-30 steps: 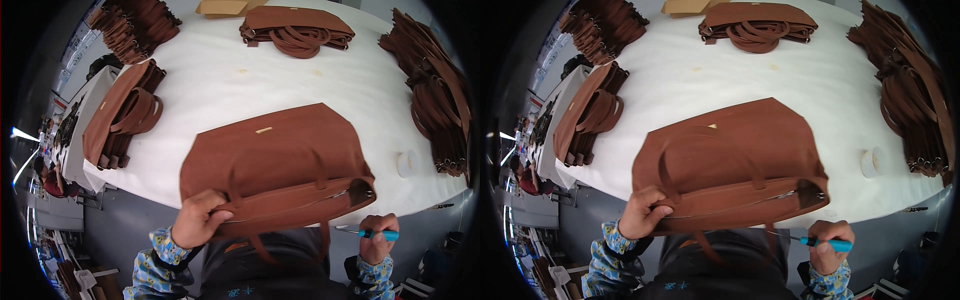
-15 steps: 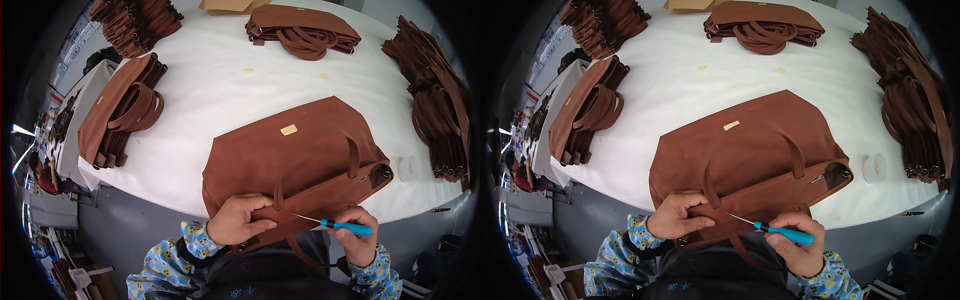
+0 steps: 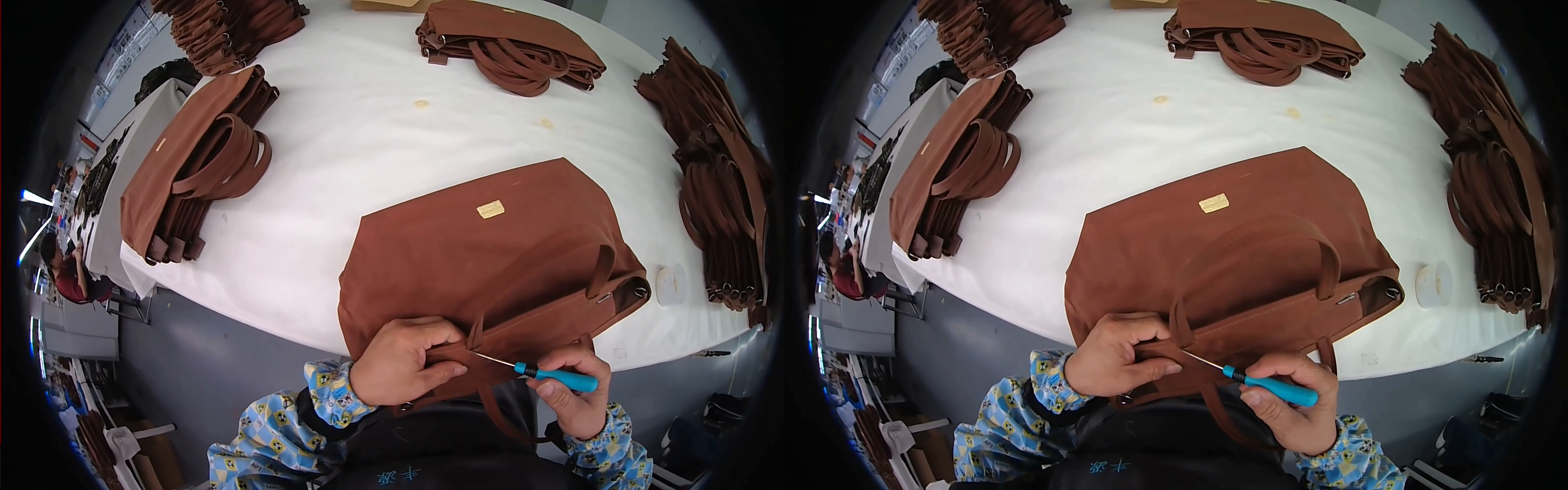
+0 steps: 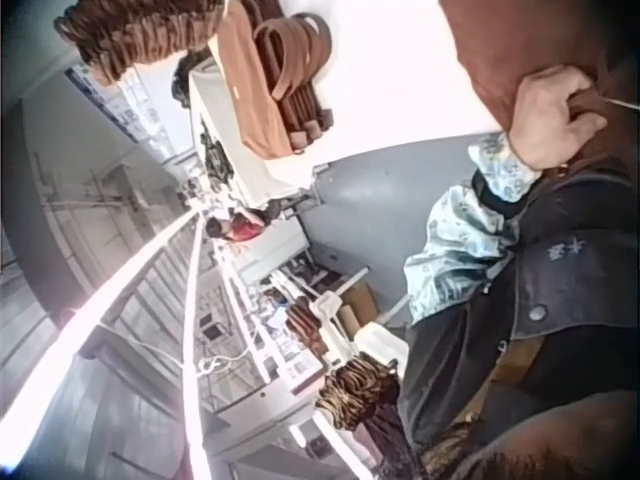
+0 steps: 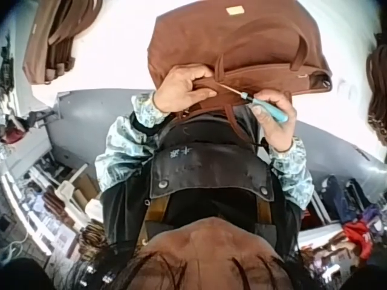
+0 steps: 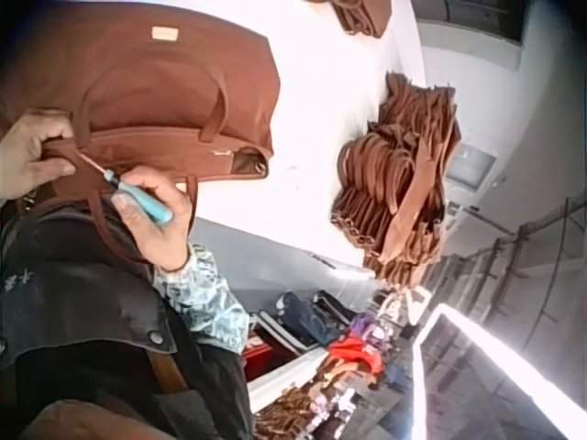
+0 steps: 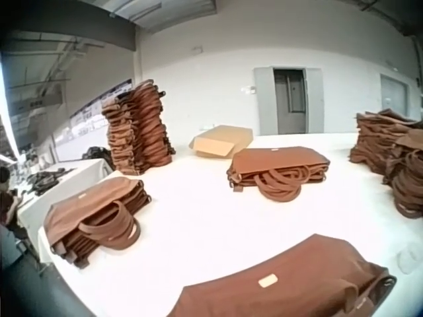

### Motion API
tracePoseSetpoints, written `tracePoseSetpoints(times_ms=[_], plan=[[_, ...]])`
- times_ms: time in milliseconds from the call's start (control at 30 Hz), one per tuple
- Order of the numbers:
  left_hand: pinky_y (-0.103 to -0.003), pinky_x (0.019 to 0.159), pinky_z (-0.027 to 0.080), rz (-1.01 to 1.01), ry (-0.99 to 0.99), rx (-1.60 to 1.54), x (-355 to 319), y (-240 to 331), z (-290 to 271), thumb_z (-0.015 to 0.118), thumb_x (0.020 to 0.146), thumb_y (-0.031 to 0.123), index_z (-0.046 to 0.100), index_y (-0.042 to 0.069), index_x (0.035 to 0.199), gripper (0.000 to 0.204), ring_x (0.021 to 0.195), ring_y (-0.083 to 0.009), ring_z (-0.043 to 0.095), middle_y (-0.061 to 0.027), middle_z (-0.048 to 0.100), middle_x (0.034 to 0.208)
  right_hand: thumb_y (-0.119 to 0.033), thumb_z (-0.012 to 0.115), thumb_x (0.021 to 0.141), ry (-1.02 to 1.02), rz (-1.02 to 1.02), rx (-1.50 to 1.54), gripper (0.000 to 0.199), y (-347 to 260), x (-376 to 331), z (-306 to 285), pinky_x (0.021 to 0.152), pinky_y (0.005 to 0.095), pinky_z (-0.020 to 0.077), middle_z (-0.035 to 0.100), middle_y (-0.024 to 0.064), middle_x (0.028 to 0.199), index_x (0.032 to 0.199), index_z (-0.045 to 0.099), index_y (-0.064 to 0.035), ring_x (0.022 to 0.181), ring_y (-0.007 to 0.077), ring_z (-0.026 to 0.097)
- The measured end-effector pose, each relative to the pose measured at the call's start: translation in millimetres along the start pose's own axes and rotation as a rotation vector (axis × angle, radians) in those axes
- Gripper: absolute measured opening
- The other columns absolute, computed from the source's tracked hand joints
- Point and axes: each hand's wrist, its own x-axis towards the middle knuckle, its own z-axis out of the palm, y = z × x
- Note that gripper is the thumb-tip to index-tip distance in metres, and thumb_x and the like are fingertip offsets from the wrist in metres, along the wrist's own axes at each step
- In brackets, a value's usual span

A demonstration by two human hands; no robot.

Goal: Applying adhesive and assembling internal components of brown leather tote bags at a workshop table.

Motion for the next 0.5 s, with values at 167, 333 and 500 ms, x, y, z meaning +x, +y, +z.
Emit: tracePoseSetpoints(times_ms=[167,333,500], plan=[[-0.029,0.052,0.040,0.023,0.014,-0.017,0,-2,0,0.071,0.069,0.009,0.056,0.002,0.076,0.018,0.058,-0.0186,0.052,-0.0061,0.053,0.066,-0.004,0.066,0.078,0.007,-0.012,-0.040,0.018,-1,0,2,0.065,0.0212,0.0477,0.062,0.0072,0.077,0.092,0.056,0.0014,0.072,0.0096,0.059],[-0.029,0.052,0.041,0.016,0.028,0.019,-2,-1,-2,0.071,0.068,0.008,0.056,0.003,0.075,0.017,0.059,-0.0193,0.053,-0.0064,0.053,0.066,-0.006,0.071,0.068,-0.139,-0.414,-0.507,0.020,-14,12,9,0.054,0.0251,0.0458,0.060,0.0061,0.067,0.083,0.059,-0.0041,0.061,0.0165,0.060],[-0.029,0.053,0.041,0.019,0.022,0.030,5,-1,3,0.071,0.068,0.007,0.057,0.003,0.076,0.017,0.059,-0.0189,0.053,-0.0070,0.054,0.067,-0.013,0.071,0.060,-0.156,-0.705,-0.944,0.023,-17,7,16,0.047,0.0253,0.0415,0.057,0.0018,0.065,0.079,0.059,-0.0099,0.056,0.0154,0.057]])
